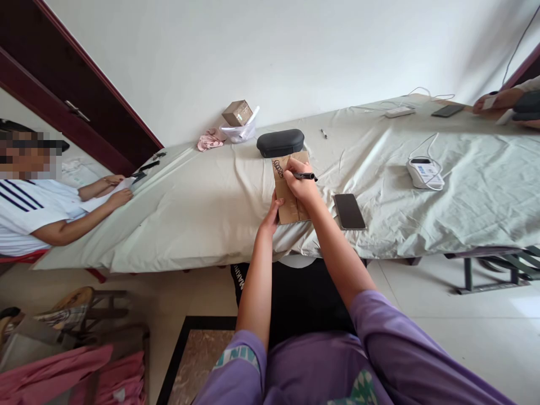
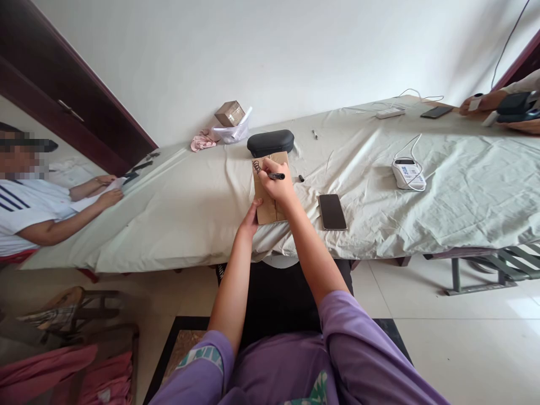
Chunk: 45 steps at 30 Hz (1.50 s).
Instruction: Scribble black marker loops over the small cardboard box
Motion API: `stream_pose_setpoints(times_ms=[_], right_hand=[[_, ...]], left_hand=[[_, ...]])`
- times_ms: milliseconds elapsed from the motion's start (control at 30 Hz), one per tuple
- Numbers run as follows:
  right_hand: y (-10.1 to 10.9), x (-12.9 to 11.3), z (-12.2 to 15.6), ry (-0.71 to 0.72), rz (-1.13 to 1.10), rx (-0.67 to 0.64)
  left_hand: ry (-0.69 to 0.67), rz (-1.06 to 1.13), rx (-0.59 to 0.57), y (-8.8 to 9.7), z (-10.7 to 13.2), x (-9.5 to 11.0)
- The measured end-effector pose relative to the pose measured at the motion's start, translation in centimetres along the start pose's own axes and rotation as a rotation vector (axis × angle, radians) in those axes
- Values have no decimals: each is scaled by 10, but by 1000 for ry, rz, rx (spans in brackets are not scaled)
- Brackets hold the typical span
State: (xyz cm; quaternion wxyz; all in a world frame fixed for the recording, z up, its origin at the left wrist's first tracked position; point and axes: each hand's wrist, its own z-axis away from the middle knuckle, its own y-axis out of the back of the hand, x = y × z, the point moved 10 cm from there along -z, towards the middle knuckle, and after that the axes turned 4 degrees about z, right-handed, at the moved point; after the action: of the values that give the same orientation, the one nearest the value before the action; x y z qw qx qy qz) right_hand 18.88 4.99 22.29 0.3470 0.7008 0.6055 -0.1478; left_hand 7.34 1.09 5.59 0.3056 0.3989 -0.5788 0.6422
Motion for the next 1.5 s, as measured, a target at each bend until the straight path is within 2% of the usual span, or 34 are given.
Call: stream_pose_setpoints(times_ms=[167, 367, 533, 600, 667, 800, 867, 967, 1067, 1133, 1167, 1267, 1333, 1500], right_hand=[[-5, -1, 1, 12, -12, -42], [-1, 8, -3, -61, -60, 13], [-6, 1, -3, -69, -79, -58], [1, -1, 7, -92, -181, -49], [21, 5, 24, -148, -297, 34], [90, 43, 72, -313, -413, 308], [111, 66, 87, -393, -442, 272], [122, 107, 102, -578, -640, 216], [108, 142, 113, -736, -759, 206], [97, 160, 117, -778, -648, 228], [92, 167, 116, -781, -516, 211], [72, 182, 107, -762, -17, 43], [62, 190, 96, -747, 218, -48], [55, 207, 69, -753, 515, -154]], left_hand=[[-9, -20, -11, 0, 0, 0], [-8, -12, 5, 1, -4, -1], [-14, 35, 35, 1, -1, 0], [-29, 32, 37, 2, 5, 0], [-34, 30, 34, 5, 12, -1], [-8, 56, 59, 15, 18, -4], [24, 72, 90, 21, 16, -7], [40, 84, 106, 23, 11, -8], [9, 79, 79, 19, 10, -6], [-22, 68, 69, 16, 12, -4], [-35, 62, 69, 15, 13, -4], [-67, 41, 49, 10, 16, -2], [-91, 31, 28, 6, 17, 0], [-59, 67, 66, 9, 19, -3]])
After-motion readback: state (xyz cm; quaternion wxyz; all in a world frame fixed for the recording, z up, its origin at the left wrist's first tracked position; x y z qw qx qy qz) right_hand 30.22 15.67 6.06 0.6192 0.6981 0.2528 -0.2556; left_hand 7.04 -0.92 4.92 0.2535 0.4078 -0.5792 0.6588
